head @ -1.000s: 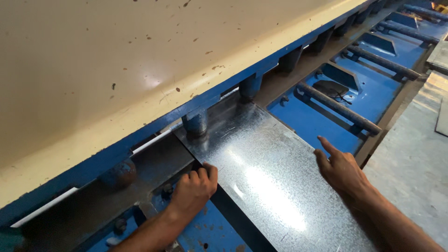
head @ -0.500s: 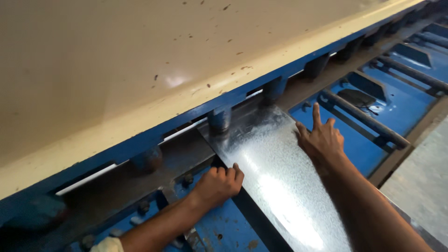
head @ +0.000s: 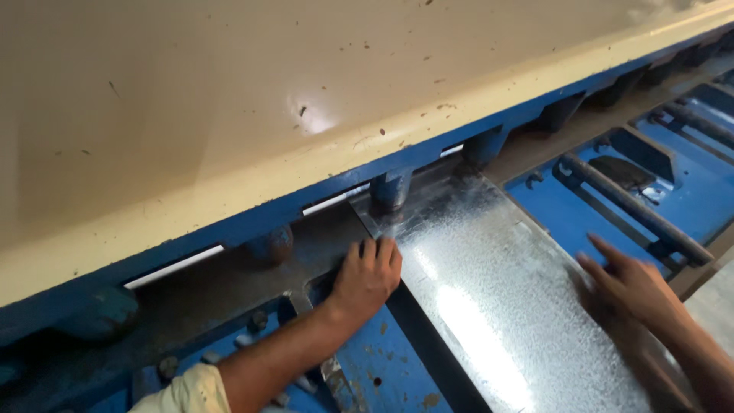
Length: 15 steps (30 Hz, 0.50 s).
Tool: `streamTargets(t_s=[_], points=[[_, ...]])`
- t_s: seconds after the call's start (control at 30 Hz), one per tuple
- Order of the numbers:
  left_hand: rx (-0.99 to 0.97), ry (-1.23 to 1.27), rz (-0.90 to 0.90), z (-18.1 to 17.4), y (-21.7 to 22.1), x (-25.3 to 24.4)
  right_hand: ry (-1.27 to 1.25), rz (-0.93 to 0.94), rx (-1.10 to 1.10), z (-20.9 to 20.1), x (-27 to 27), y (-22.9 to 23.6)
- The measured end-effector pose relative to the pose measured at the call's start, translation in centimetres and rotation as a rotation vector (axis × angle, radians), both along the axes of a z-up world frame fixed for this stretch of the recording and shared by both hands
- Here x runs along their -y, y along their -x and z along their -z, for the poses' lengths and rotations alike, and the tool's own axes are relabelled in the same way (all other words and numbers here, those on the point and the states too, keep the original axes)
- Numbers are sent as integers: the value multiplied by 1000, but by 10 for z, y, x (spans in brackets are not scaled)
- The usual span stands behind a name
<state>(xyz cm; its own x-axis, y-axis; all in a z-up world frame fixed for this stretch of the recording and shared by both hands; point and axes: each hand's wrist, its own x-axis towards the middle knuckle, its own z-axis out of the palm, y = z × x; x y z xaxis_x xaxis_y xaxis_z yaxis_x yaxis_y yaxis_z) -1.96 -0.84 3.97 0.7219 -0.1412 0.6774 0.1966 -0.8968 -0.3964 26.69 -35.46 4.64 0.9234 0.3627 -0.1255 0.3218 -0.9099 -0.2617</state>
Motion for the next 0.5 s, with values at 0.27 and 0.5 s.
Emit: streamTargets(t_s=[0.27, 0.5], points=[[-32, -99, -112, 12, -1, 7, -195, 38, -169, 36, 84, 16], [-140, 16, -138, 31, -12, -2, -93, 38, -222, 33, 77, -4]])
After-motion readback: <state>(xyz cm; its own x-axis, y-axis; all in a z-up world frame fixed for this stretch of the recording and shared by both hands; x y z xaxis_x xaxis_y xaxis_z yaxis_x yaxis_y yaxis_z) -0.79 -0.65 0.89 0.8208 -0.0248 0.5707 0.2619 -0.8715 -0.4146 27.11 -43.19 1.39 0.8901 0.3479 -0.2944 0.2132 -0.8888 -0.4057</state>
